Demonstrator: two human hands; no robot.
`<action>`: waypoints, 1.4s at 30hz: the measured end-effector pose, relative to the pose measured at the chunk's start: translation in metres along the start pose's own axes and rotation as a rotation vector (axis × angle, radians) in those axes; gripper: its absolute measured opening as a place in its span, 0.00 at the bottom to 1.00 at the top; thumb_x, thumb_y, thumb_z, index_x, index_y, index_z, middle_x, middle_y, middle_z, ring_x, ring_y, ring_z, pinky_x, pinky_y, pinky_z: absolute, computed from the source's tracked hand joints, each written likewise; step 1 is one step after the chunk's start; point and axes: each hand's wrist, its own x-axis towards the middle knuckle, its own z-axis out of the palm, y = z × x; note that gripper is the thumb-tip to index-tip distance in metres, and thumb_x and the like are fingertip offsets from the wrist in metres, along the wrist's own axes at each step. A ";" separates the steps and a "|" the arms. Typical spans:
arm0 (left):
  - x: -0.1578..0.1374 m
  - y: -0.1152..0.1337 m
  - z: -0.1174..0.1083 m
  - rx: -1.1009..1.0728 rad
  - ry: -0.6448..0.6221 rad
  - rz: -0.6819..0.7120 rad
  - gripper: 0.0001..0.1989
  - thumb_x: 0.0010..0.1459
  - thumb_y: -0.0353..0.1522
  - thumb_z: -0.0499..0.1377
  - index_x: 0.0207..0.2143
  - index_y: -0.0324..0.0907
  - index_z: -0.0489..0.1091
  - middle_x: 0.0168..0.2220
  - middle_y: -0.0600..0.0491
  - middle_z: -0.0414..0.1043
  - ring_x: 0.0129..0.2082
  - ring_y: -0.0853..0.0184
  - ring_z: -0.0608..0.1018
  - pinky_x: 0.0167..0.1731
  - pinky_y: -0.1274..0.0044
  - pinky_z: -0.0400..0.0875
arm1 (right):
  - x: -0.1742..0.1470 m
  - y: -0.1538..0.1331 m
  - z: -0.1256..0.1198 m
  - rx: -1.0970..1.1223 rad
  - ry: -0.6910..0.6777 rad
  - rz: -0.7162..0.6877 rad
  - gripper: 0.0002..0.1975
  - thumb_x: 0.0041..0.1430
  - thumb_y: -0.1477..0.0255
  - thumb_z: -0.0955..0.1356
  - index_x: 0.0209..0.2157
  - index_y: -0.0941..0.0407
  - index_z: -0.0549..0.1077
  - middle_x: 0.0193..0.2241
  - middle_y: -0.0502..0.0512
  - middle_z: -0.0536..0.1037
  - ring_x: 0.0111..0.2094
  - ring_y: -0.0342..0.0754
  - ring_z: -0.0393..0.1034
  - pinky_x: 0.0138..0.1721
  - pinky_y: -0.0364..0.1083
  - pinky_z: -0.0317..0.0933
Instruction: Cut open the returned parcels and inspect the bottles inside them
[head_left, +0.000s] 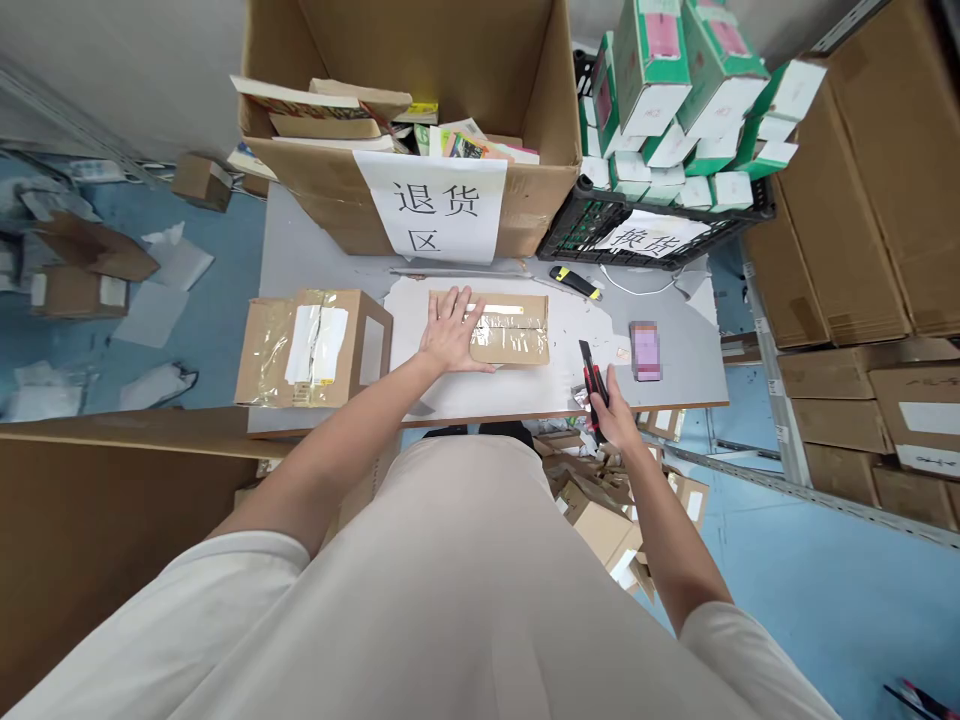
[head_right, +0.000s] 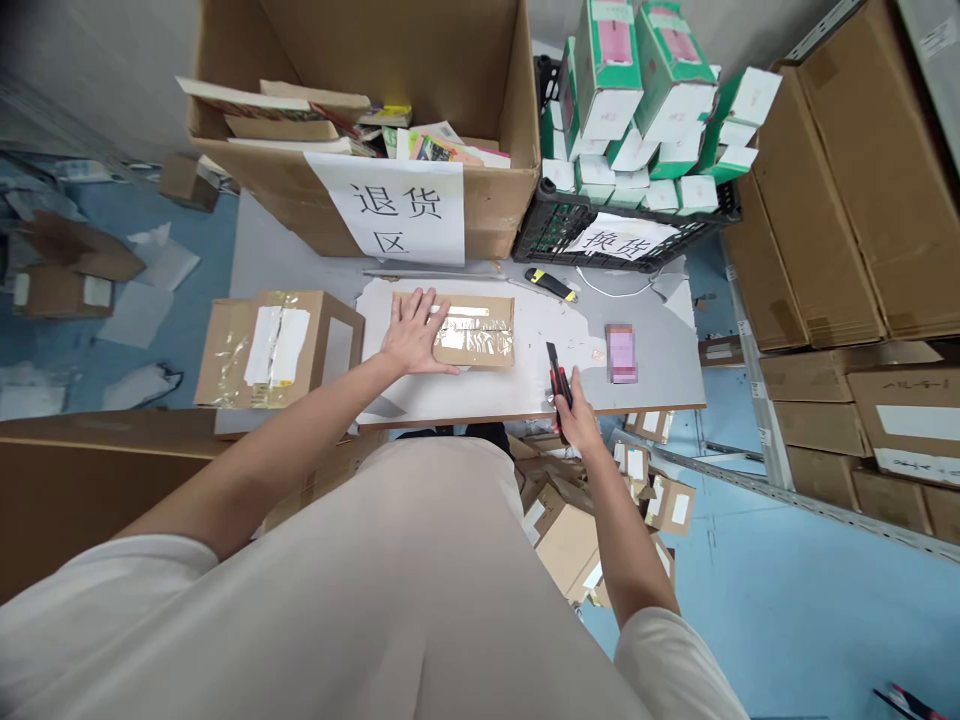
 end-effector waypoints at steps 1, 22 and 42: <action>-0.001 0.000 0.000 -0.001 0.007 0.009 0.64 0.38 0.62 0.60 0.68 0.37 0.42 0.70 0.36 0.33 0.68 0.39 0.37 0.61 0.51 0.23 | 0.009 0.005 0.004 -0.077 0.079 0.020 0.38 0.62 0.61 0.58 0.69 0.56 0.41 0.31 0.54 0.76 0.22 0.47 0.68 0.31 0.48 0.68; -0.058 0.007 0.034 -0.090 0.149 0.083 0.22 0.65 0.37 0.47 0.57 0.42 0.65 0.57 0.43 0.67 0.61 0.55 0.65 0.62 0.60 0.57 | 0.106 -0.077 0.044 -0.635 0.168 -0.711 0.39 0.60 0.55 0.62 0.67 0.58 0.49 0.63 0.70 0.53 0.63 0.64 0.47 0.60 0.61 0.48; -0.058 0.007 0.035 -0.129 0.281 0.136 0.20 0.61 0.32 0.54 0.56 0.41 0.64 0.55 0.40 0.67 0.59 0.55 0.68 0.57 0.59 0.64 | 0.208 -0.171 0.052 -0.757 0.074 -0.725 0.21 0.65 0.65 0.58 0.51 0.60 0.73 0.47 0.65 0.73 0.50 0.57 0.65 0.50 0.52 0.59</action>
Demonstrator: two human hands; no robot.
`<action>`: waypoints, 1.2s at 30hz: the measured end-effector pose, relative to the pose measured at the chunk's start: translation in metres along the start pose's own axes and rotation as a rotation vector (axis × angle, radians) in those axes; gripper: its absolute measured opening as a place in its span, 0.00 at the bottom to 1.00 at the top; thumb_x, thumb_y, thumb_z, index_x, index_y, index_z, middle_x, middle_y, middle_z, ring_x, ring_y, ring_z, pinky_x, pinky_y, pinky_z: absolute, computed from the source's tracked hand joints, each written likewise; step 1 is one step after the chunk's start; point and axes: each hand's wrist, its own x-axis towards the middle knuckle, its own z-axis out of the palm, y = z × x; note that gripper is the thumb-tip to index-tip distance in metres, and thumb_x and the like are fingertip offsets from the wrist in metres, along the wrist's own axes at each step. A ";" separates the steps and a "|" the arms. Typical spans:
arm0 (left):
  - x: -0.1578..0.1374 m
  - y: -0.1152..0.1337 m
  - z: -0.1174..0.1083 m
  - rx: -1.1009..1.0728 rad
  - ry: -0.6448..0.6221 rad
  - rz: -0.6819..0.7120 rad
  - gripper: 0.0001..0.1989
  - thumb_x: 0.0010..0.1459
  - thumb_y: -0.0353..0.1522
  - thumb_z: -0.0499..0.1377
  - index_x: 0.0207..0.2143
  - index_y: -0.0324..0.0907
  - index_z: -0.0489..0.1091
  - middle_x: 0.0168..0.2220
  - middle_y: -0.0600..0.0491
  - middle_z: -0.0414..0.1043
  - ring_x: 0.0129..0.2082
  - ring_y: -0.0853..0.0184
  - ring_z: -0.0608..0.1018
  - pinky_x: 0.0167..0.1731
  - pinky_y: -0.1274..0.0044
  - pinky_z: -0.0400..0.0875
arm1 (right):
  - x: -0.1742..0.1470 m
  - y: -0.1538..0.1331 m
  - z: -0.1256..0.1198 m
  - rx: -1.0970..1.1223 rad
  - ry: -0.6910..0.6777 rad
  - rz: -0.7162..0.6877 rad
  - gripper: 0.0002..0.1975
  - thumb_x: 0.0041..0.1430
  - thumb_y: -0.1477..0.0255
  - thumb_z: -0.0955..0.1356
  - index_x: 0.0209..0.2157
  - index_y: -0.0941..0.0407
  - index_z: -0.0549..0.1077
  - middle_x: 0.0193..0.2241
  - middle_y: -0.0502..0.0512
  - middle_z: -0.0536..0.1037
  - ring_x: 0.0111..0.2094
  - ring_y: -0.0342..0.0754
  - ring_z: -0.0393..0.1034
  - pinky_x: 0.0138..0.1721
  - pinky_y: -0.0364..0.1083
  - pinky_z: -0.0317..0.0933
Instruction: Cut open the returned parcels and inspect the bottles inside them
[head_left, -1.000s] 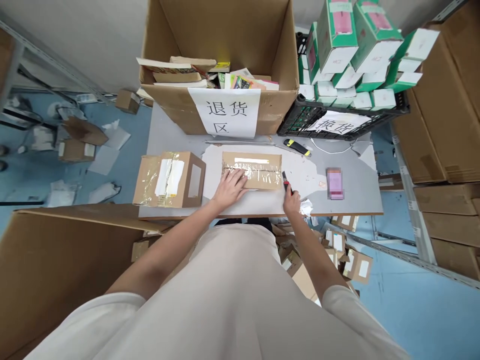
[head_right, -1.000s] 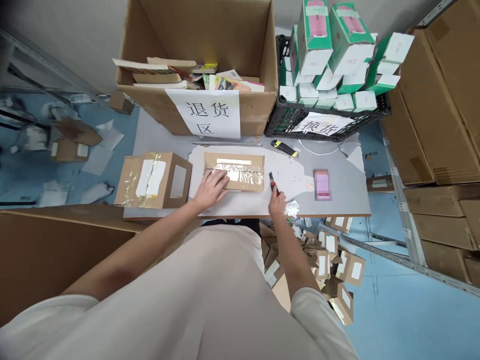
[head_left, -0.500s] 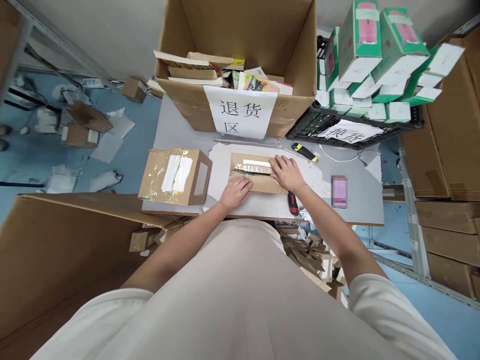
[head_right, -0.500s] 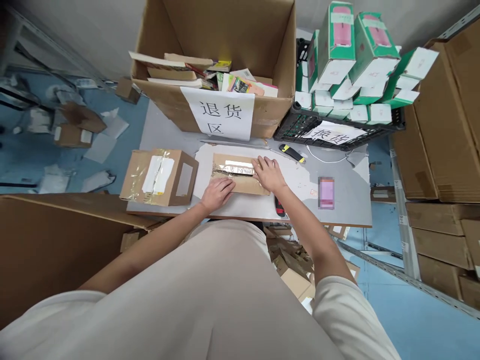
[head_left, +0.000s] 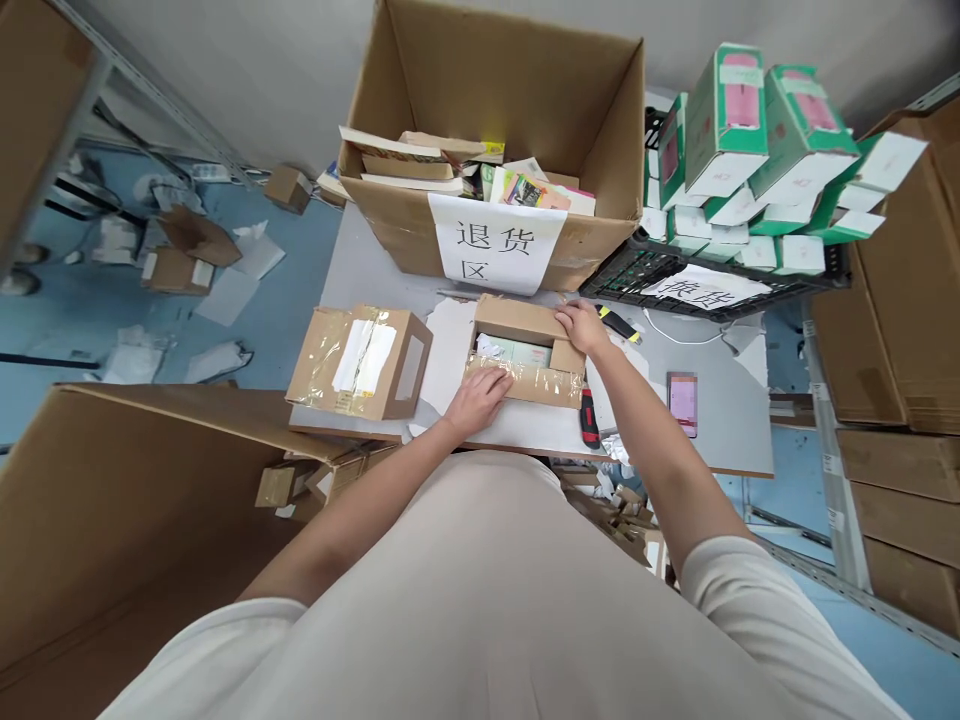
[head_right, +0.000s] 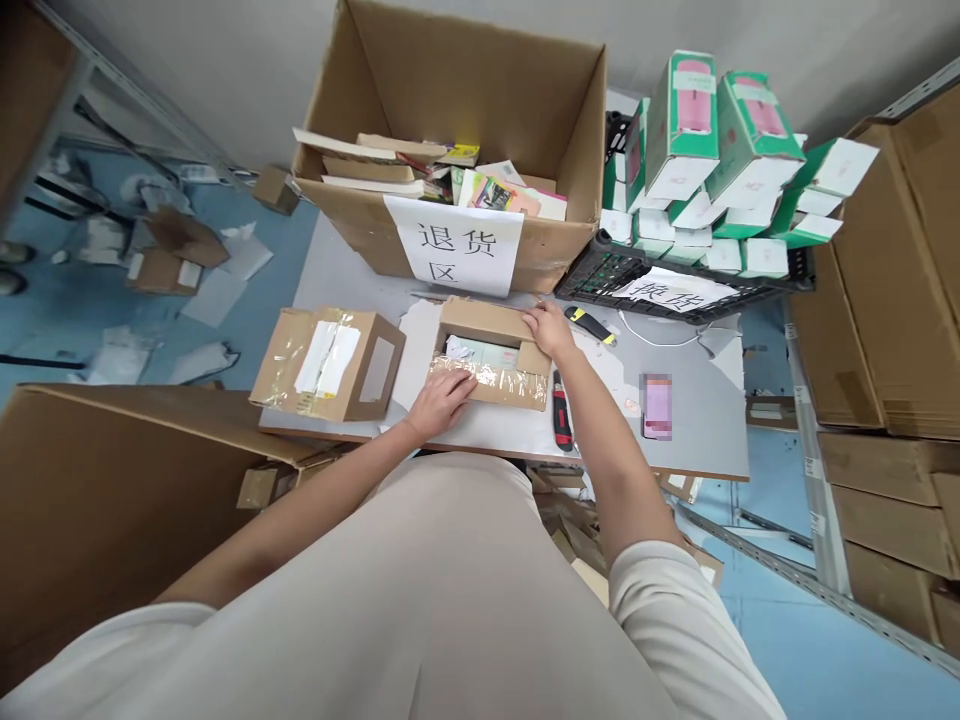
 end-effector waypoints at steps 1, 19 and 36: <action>0.002 -0.001 -0.006 -0.011 -0.017 -0.007 0.23 0.59 0.34 0.57 0.57 0.40 0.63 0.57 0.39 0.65 0.60 0.53 0.66 0.58 0.58 0.63 | -0.005 -0.001 0.003 0.001 0.053 0.009 0.22 0.65 0.66 0.58 0.54 0.60 0.71 0.50 0.66 0.71 0.52 0.57 0.63 0.53 0.54 0.58; 0.057 -0.100 -0.079 0.277 -0.508 0.128 0.65 0.41 0.60 0.59 0.68 0.29 0.35 0.69 0.35 0.38 0.69 0.49 0.45 0.65 0.61 0.34 | -0.122 -0.049 -0.021 -0.240 -0.268 -0.103 0.22 0.47 0.71 0.75 0.44 0.58 0.69 0.42 0.61 0.73 0.45 0.57 0.65 0.45 0.51 0.57; 0.058 -0.071 -0.091 0.272 -0.465 -0.056 0.43 0.57 0.50 0.50 0.67 0.34 0.45 0.69 0.40 0.40 0.69 0.47 0.43 0.63 0.51 0.36 | -0.193 -0.039 0.007 -0.150 -0.086 -0.231 0.22 0.61 0.77 0.59 0.55 0.56 0.70 0.59 0.62 0.68 0.58 0.55 0.61 0.57 0.55 0.53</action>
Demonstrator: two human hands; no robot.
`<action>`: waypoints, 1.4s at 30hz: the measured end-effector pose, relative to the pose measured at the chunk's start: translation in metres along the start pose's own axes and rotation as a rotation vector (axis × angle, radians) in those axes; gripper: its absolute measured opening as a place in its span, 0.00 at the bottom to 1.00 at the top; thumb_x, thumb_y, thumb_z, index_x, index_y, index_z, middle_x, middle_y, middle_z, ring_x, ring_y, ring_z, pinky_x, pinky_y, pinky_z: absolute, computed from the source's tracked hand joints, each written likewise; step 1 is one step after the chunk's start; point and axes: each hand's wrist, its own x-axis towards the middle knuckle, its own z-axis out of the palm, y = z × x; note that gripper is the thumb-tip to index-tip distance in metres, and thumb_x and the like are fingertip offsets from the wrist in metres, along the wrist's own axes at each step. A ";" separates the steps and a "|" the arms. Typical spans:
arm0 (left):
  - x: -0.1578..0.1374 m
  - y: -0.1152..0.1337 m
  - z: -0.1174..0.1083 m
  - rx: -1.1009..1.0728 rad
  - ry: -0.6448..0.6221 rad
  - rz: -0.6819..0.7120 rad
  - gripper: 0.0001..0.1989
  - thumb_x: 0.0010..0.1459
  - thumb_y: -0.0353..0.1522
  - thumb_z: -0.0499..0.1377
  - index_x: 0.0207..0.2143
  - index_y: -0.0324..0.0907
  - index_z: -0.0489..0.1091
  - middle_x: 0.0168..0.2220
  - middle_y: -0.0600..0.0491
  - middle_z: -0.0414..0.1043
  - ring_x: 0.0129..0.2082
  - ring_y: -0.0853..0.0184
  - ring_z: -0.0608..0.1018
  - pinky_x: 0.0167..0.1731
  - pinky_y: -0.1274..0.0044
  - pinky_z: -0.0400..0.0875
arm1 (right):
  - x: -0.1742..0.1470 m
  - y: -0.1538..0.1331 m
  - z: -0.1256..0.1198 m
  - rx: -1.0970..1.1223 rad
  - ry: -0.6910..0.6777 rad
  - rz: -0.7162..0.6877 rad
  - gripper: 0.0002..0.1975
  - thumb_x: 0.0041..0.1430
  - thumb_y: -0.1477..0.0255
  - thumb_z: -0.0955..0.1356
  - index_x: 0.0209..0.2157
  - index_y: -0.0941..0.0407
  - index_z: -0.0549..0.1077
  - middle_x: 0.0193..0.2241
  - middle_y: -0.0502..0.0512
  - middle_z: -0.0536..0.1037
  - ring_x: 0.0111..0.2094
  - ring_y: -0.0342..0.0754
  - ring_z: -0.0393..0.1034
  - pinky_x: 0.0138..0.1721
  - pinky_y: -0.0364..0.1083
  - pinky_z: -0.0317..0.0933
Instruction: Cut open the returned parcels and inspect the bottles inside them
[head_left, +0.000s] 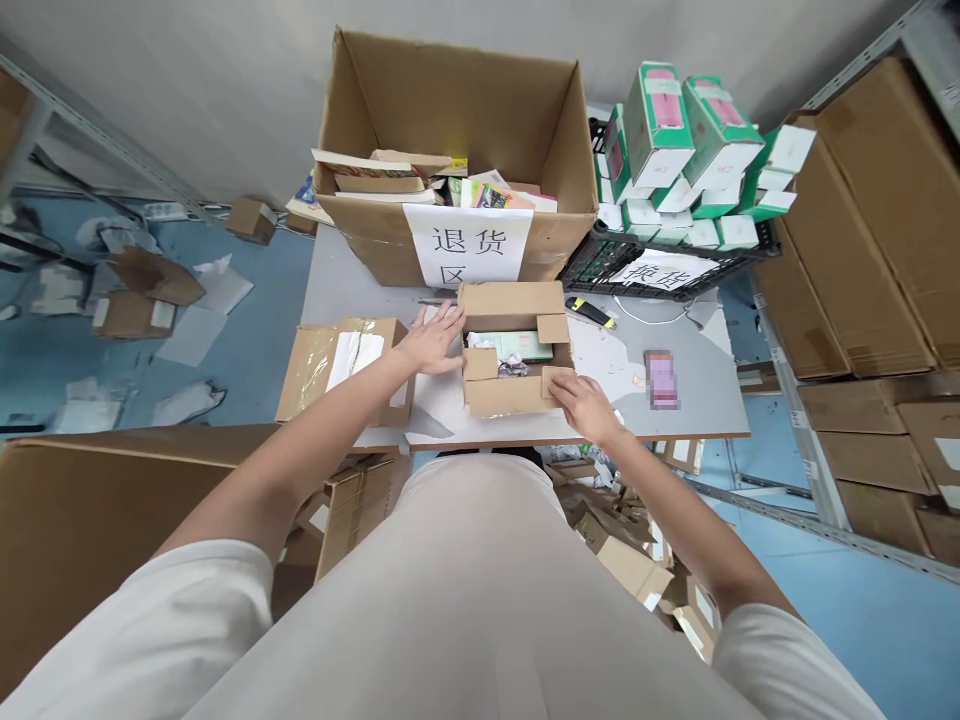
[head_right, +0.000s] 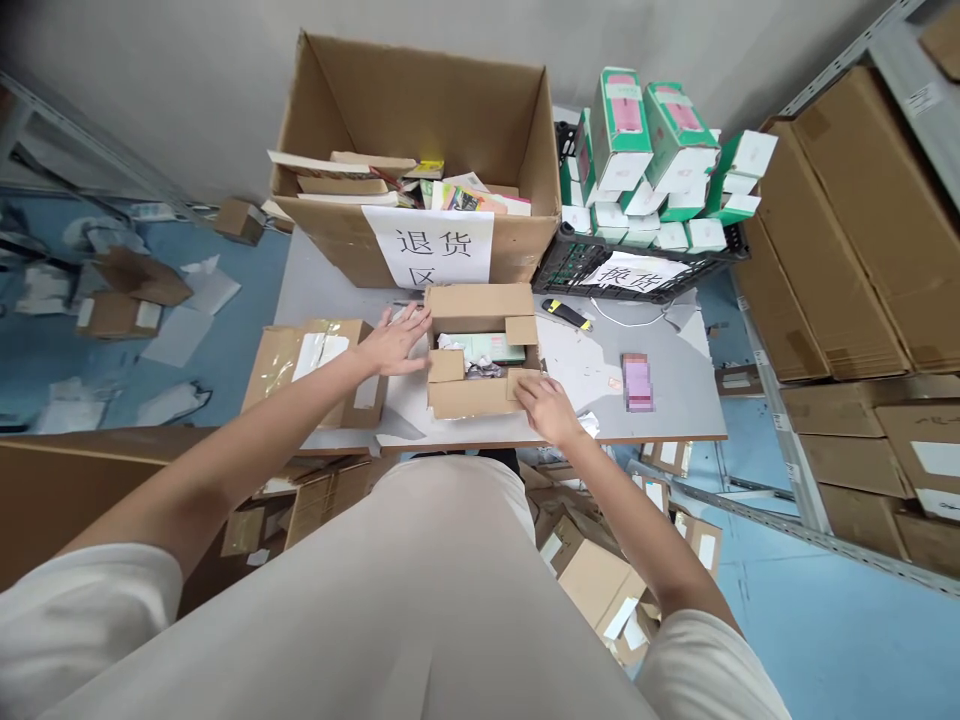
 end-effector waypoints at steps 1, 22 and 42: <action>0.000 0.010 -0.002 -0.007 0.066 -0.038 0.38 0.59 0.48 0.48 0.65 0.34 0.51 0.68 0.39 0.45 0.68 0.47 0.46 0.62 0.50 0.35 | 0.009 0.003 -0.009 0.017 -0.006 0.025 0.20 0.63 0.74 0.59 0.54 0.56 0.71 0.57 0.62 0.69 0.56 0.55 0.63 0.55 0.54 0.55; -0.036 0.076 0.012 -0.015 0.187 -0.221 0.41 0.53 0.55 0.55 0.57 0.31 0.66 0.56 0.32 0.66 0.53 0.42 0.69 0.61 0.47 0.29 | 0.066 0.025 -0.048 -0.226 0.047 0.203 0.36 0.60 0.48 0.58 0.57 0.63 0.67 0.57 0.71 0.66 0.58 0.68 0.54 0.59 0.68 0.40; -0.027 0.079 0.073 -0.293 0.311 -0.356 0.55 0.50 0.51 0.58 0.69 0.35 0.34 0.70 0.35 0.33 0.69 0.46 0.44 0.62 0.52 0.43 | 0.145 0.008 -0.010 -0.334 -0.385 0.184 0.17 0.60 0.81 0.58 0.49 0.64 0.69 0.45 0.75 0.74 0.46 0.58 0.69 0.42 0.51 0.58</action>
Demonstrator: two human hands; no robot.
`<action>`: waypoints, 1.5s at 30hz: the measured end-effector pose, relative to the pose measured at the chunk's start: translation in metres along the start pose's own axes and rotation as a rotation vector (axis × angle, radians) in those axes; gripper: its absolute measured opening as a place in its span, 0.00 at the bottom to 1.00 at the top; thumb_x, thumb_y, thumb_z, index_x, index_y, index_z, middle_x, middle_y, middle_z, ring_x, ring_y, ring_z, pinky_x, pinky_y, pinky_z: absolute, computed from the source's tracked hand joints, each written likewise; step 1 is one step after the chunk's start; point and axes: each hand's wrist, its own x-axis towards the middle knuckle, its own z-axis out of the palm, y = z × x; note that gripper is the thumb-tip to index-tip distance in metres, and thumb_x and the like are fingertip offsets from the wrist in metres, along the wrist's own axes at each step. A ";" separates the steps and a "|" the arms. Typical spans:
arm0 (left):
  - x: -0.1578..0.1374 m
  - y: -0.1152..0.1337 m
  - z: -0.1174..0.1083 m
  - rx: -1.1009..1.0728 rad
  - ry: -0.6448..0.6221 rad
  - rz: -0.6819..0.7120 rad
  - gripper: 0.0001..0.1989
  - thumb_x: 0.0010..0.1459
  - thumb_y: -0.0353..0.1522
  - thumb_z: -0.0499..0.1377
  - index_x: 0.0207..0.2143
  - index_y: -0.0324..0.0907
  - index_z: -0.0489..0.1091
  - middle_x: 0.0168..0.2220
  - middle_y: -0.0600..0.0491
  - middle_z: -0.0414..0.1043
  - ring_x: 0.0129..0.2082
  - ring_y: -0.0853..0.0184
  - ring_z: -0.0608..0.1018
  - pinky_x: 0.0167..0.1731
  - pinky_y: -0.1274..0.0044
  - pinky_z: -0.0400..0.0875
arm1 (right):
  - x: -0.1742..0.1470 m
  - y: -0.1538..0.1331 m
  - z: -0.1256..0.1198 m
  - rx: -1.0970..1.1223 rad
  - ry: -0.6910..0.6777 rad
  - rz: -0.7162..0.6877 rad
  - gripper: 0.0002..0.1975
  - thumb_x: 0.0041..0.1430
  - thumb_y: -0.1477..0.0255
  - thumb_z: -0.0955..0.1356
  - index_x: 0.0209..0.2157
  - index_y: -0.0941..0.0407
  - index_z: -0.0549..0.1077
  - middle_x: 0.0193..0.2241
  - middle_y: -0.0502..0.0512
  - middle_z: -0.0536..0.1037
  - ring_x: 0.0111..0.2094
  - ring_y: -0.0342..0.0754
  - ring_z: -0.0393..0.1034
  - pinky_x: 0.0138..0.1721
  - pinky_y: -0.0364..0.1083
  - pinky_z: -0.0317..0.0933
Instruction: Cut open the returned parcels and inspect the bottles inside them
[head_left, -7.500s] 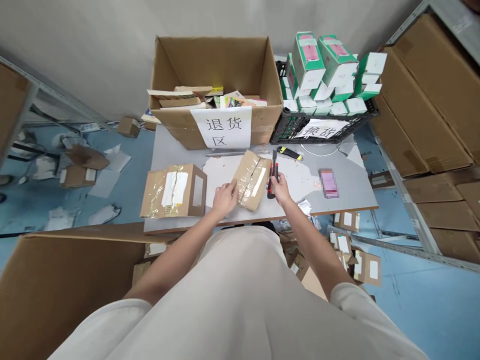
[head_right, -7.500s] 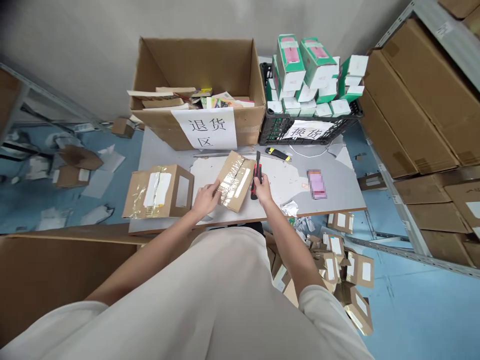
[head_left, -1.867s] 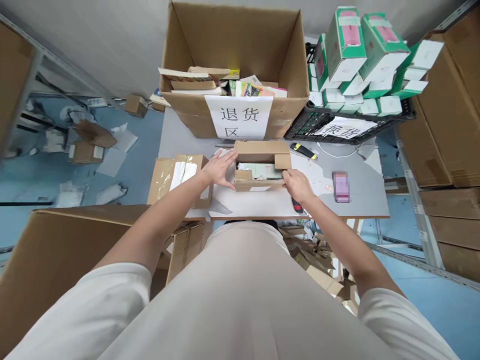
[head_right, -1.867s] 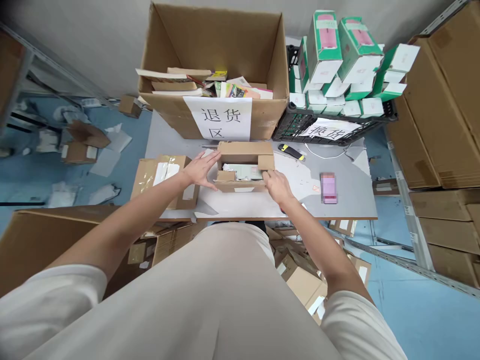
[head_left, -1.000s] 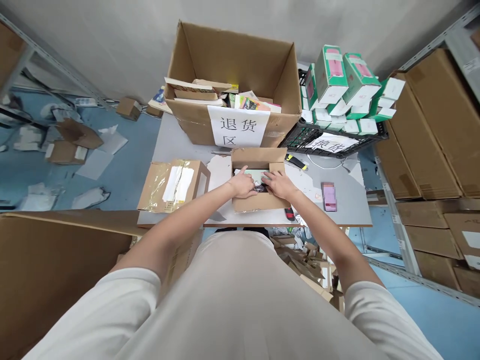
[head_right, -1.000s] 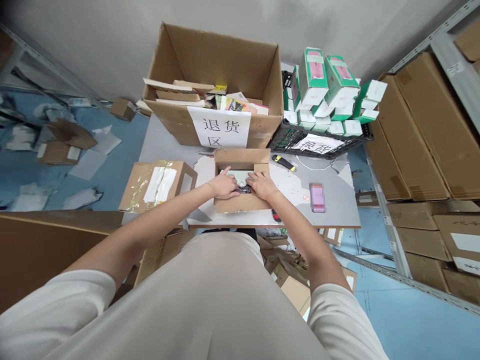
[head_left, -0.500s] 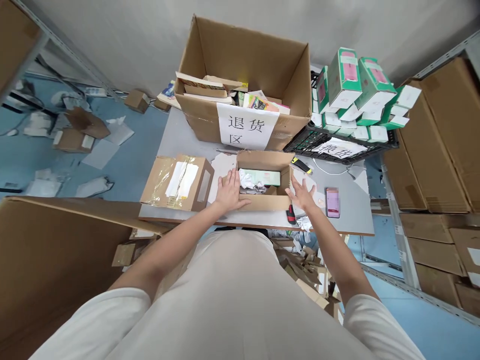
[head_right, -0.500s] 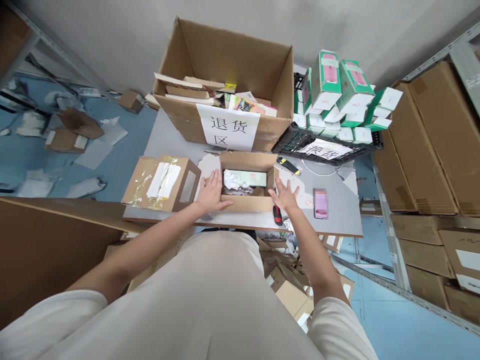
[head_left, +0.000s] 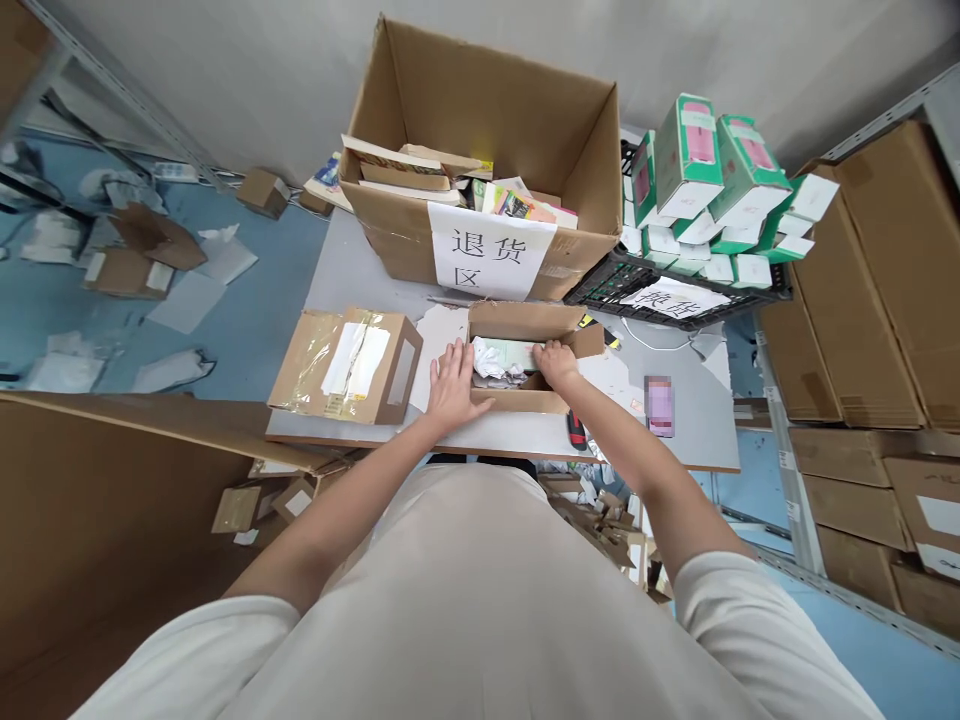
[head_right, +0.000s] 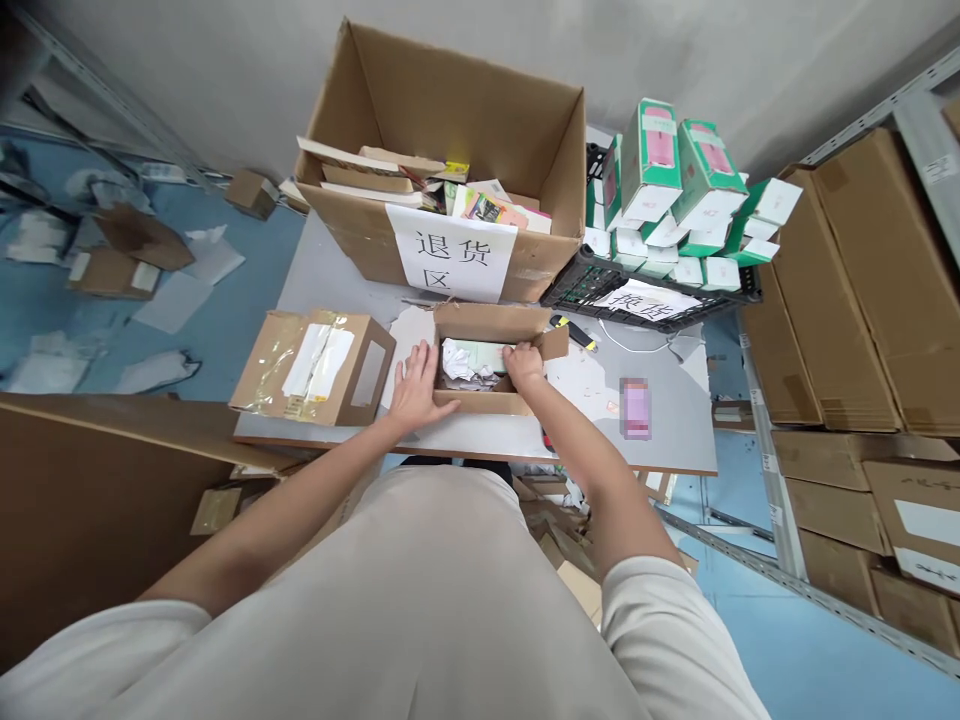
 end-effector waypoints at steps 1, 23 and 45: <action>-0.002 0.003 0.000 0.006 0.008 0.019 0.50 0.52 0.48 0.58 0.69 0.38 0.38 0.70 0.38 0.33 0.69 0.46 0.43 0.62 0.51 0.43 | 0.008 -0.001 0.004 -0.003 -0.012 -0.003 0.16 0.59 0.81 0.60 0.48 0.66 0.69 0.44 0.76 0.74 0.46 0.59 0.70 0.42 0.51 0.58; -0.004 0.006 0.008 -0.028 0.037 0.069 0.39 0.50 0.50 0.60 0.59 0.38 0.63 0.69 0.37 0.42 0.68 0.43 0.45 0.62 0.51 0.48 | -0.023 -0.001 -0.003 0.423 0.454 -0.023 0.26 0.56 0.58 0.66 0.50 0.59 0.63 0.55 0.70 0.63 0.55 0.61 0.59 0.51 0.55 0.58; 0.106 -0.013 -0.029 -0.042 0.003 0.047 0.54 0.45 0.49 0.65 0.67 0.38 0.45 0.70 0.37 0.23 0.68 0.39 0.31 0.60 0.45 0.34 | -0.124 -0.015 0.005 0.654 0.501 -0.383 0.20 0.51 0.63 0.72 0.43 0.54 0.67 0.48 0.65 0.71 0.49 0.57 0.67 0.48 0.56 0.64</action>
